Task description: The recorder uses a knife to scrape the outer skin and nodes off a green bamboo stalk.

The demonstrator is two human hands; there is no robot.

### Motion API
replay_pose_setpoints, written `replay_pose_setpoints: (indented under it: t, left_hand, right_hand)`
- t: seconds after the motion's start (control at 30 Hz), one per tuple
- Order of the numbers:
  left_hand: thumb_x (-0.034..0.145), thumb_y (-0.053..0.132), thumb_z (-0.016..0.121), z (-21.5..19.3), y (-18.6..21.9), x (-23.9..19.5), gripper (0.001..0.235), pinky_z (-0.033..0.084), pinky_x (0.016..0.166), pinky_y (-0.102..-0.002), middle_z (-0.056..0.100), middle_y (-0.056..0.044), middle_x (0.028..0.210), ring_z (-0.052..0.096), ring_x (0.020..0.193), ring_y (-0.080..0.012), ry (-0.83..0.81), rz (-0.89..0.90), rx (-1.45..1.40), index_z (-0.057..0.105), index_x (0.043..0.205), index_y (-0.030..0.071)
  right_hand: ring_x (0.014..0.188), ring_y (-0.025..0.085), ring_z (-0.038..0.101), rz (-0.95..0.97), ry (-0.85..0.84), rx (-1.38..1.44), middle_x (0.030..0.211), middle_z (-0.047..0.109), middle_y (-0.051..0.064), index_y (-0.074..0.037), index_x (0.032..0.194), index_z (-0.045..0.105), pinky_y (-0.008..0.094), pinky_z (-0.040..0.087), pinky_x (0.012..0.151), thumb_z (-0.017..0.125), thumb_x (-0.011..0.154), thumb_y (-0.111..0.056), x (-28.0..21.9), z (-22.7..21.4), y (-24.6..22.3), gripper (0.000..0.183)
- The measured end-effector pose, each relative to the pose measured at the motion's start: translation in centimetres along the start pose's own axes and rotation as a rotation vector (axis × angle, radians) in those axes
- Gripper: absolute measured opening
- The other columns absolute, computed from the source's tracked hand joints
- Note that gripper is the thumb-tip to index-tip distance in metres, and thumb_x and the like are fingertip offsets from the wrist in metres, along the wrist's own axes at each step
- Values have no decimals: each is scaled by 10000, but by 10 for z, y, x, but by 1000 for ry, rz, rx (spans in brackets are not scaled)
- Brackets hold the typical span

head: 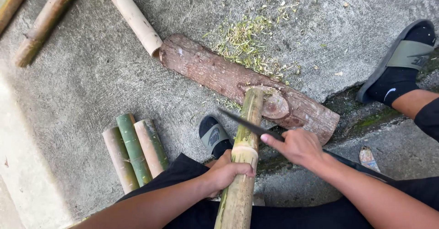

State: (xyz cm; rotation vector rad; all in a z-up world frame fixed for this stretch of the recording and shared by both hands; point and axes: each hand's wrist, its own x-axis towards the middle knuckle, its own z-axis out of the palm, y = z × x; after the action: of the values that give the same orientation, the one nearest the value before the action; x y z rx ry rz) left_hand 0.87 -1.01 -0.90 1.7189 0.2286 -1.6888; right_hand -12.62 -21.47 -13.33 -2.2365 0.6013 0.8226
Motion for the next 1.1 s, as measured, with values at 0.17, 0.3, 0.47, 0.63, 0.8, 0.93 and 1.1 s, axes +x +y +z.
replay_pose_setpoints:
  t: [0.17, 0.3, 0.47, 0.63, 0.8, 0.93, 1.1]
  left_hand:
    - [626, 223, 810, 5, 9, 1, 807, 597, 821, -358, 664, -173, 1058, 714, 936, -251, 42, 37, 100, 435, 1290, -43]
    - [603, 287, 841, 14, 15, -6, 888, 598, 796, -363, 683, -183, 1066, 723, 915, -259, 111, 60, 161, 415, 1304, -55]
    - [638, 347, 827, 16, 8, -6, 895, 541, 943, -380, 590, -252, 1201, 649, 1098, -345, 130, 95, 412, 430, 1305, -99]
    - [652, 401, 839, 17, 2, -7, 1101, 448, 1101, -365, 427, -284, 1359, 493, 1294, -381, 134, 126, 583, 281, 1430, -142]
    - [630, 422, 831, 18, 14, -16, 1142, 462, 1070, -363, 363, -258, 1404, 498, 1281, -377, 121, 129, 543, 259, 1485, -72]
    - [659, 456, 829, 21, 9, -11, 1165, 476, 1072, -362, 394, -288, 1373, 532, 1255, -400, 119, 94, 632, 238, 1462, -147]
    - [648, 462, 843, 17, 8, -9, 1195, 463, 1075, -369, 385, -307, 1381, 519, 1260, -419, 120, 123, 655, 216, 1467, -143]
  right_hand:
    - [374, 233, 517, 90, 140, 147, 393, 472, 52, -90, 518, 632, 441, 427, 443, 401, 791, -887, -8, -46, -11, 874]
    - [421, 285, 515, 36, 141, 255, 406, 435, 98, -13, 505, 601, 468, 397, 476, 396, 832, -856, -3, -40, -4, 927]
    - [456, 311, 569, 14, -8, 103, 439, 467, 109, 8, 521, 622, 482, 440, 484, 440, 816, -862, -23, -56, -25, 937]
    - [430, 313, 588, -116, -44, -81, 386, 495, 104, -79, 489, 660, 459, 480, 505, 471, 729, -877, -48, -71, -60, 854]
    - [430, 254, 572, -78, -95, -144, 396, 470, 48, -89, 488, 659, 425, 497, 507, 431, 770, -890, -42, -51, -50, 879]
    - [446, 197, 536, 87, -103, -145, 444, 455, -3, -112, 525, 660, 413, 457, 491, 411, 803, -909, 0, -37, -9, 879]
    - [487, 207, 542, 166, 228, 42, 447, 506, 38, -136, 518, 592, 412, 428, 534, 361, 858, -892, 3, -64, 5, 861]
